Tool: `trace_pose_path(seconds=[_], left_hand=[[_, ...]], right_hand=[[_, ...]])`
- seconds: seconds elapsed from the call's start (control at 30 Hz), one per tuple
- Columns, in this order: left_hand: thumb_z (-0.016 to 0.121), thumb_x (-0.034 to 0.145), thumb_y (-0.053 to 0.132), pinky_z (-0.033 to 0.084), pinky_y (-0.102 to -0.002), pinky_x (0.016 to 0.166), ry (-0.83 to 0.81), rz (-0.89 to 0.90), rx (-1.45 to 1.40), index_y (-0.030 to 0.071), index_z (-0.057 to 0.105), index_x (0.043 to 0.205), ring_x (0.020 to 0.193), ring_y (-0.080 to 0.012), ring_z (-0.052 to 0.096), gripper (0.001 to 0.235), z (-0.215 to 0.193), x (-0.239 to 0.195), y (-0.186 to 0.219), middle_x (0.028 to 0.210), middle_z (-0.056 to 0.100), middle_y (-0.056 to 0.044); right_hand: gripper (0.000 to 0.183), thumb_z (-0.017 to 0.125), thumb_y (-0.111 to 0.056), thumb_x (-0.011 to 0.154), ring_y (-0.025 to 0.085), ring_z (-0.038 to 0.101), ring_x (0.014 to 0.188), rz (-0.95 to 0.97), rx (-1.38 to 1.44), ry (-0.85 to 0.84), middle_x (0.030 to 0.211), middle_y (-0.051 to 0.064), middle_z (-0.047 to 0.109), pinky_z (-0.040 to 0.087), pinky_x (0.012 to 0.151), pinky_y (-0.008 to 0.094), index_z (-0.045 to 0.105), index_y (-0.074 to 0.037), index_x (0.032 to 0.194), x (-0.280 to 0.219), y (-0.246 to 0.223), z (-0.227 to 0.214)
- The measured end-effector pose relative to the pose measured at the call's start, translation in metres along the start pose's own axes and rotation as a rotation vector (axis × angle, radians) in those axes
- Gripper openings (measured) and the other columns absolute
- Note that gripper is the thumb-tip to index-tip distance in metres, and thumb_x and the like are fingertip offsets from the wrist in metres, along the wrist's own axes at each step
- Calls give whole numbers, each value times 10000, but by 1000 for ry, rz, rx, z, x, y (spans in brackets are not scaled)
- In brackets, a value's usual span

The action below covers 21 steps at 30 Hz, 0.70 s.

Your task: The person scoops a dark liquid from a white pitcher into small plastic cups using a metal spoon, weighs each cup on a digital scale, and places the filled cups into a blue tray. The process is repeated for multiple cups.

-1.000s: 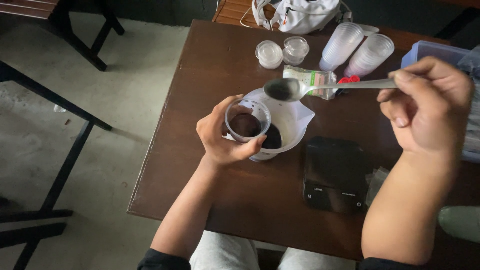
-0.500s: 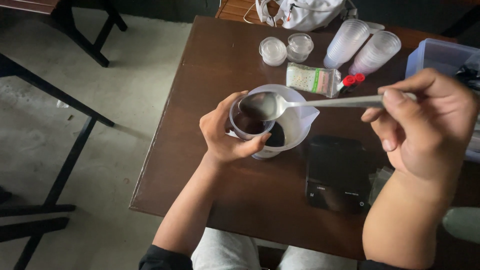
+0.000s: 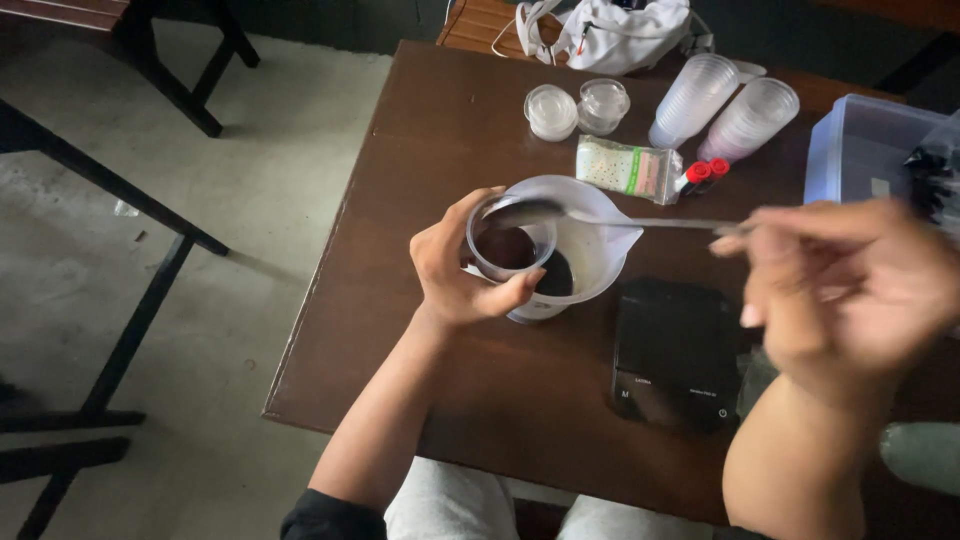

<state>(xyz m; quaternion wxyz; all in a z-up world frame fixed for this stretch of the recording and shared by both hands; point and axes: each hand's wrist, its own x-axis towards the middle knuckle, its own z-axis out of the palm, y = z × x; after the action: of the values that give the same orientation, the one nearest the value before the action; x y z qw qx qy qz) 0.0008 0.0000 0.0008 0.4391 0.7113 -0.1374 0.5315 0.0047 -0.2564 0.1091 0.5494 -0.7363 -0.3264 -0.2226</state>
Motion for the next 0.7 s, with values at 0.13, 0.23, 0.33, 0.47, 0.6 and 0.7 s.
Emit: trace_pose_path(seconds=[0.13, 0.23, 0.33, 0.47, 0.6, 0.7], left_hand=[[725, 815, 493, 615, -281, 757, -31, -3, -39, -36, 616, 1185, 840, -203, 756, 655, -3, 3, 2, 973, 748, -107], [675, 845, 533, 620, -290, 773, -54, -23, -87, -47, 618, 1185, 859, -219, 757, 674, -3, 1, -2, 974, 747, -113], [630, 866, 541, 607, -308, 789, -77, -25, -139, -62, 636, 1136, 894, -259, 746, 661, -6, 2, -5, 1000, 732, -129], [601, 887, 553, 593, -311, 780, -99, -31, -176, -50, 619, 1149, 872, -250, 738, 658, -7, 2, -8, 986, 729, -111], [612, 886, 572, 578, -302, 746, -78, -38, -177, -47, 626, 1129, 839, -232, 720, 665, -4, 6, -6, 971, 713, -101], [793, 761, 613, 496, -264, 438, -2, -6, -252, 8, 709, 1065, 530, -170, 635, 682, -2, 8, -14, 824, 737, -96]], right_hand=[[223, 579, -110, 1225, 178, 456, 527, 95, 47, 212, 900, 208, 537, 591, 748, 356, 446, 66, 1192, 0, 38, -15], [206, 584, -108, 1243, 184, 444, 525, 107, 69, 251, 944, 205, 524, 543, 716, 330, 443, 41, 1219, 5, 57, -26], [181, 623, -84, 1198, 178, 469, 504, 170, 64, 218, 925, 225, 586, 408, 535, 263, 486, 24, 1152, 13, 44, -18], [157, 688, -15, 1126, 219, 699, 722, 74, -162, -14, 797, 168, 673, 530, 659, 296, 640, 70, 1003, 18, 36, 5], [139, 670, -111, 1025, 160, 619, 688, 51, -389, -181, 802, 83, 694, 466, 637, 314, 704, -12, 934, 20, 15, 41], [39, 755, -123, 876, 241, 642, 543, 65, -443, -209, 631, 48, 661, 501, 531, 331, 767, -139, 843, 16, 27, 60]])
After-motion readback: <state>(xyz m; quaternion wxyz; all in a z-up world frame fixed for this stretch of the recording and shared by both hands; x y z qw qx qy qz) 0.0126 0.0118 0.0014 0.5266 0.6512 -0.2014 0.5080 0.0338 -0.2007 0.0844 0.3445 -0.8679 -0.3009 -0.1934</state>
